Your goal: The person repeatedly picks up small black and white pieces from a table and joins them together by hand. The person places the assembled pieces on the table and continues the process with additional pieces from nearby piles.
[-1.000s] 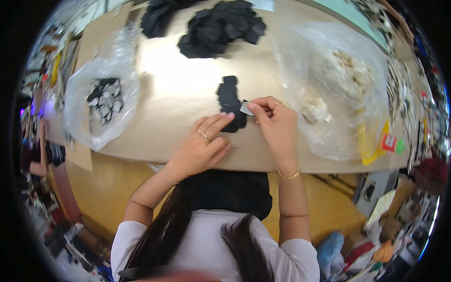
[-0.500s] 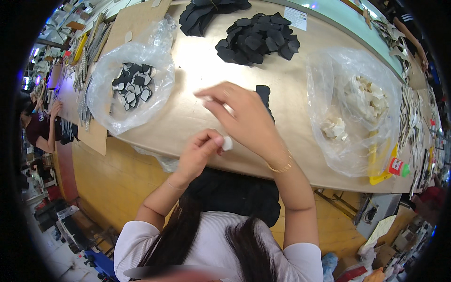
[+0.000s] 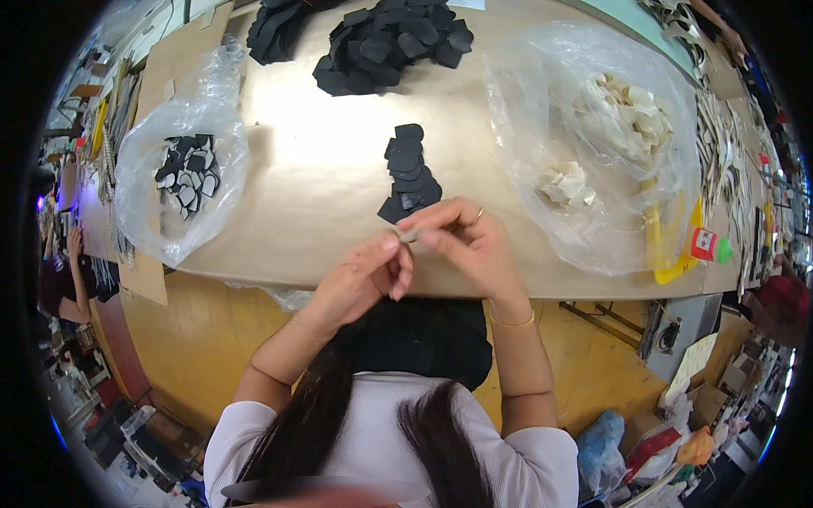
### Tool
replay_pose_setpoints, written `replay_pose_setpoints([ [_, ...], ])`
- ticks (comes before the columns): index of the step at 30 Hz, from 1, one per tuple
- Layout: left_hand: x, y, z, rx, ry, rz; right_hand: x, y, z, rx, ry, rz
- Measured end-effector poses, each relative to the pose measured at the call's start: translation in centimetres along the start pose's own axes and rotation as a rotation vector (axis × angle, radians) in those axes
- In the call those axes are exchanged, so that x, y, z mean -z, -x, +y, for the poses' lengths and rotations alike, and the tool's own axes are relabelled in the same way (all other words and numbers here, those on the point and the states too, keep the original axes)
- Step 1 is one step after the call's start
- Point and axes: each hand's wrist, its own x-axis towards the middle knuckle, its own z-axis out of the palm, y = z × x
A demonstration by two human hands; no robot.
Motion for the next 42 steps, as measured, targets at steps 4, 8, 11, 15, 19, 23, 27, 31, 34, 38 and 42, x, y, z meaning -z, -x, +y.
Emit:
replay_pose_setpoints([
  [4,1.5,-1.1,1.3,-0.459,-1.026,0.307,1.2,-1.1,0.1,-0.118,-0.003,0.216],
  [8,2.8,-3.0,2.2,-0.803,-1.609,0.256,2.0,-2.1,-0.2,-0.199,0.067,0.269],
  [11,3.1,-3.8,2.3,-0.795,-1.798,0.168,2.1,-2.7,-0.2,-0.213,0.074,0.277],
  [15,2.8,-4.0,2.0,-0.782,-1.873,0.137,2.0,-3.3,-0.1,-0.209,0.056,0.287],
  [19,1.7,-3.7,0.9,-0.76,-1.831,0.175,1.6,-4.2,-0.1,-0.182,0.053,0.305],
  [23,0.7,-3.4,-0.2,-0.728,-1.68,0.218,1.3,-4.8,-0.4,-0.186,0.094,0.359],
  [27,1.7,-3.2,0.6,-0.793,-1.564,0.369,1.0,-4.9,-0.2,-0.15,0.125,0.396],
  [31,3.1,-2.9,1.6,-0.816,-1.601,0.36,-0.1,-5.1,0.8,-0.019,0.424,0.457],
  [34,3.3,-2.7,1.8,-0.788,-1.609,0.329,-1.1,-4.9,1.5,0.038,0.503,0.458],
  [38,2.6,-2.8,2.3,-0.686,-1.23,0.368,-2.1,-4.1,1.2,0.103,0.594,0.417],
  [42,1.8,-3.3,3.0,-0.552,-0.827,0.368,-2.9,-3.3,0.6,0.137,0.583,0.358],
])
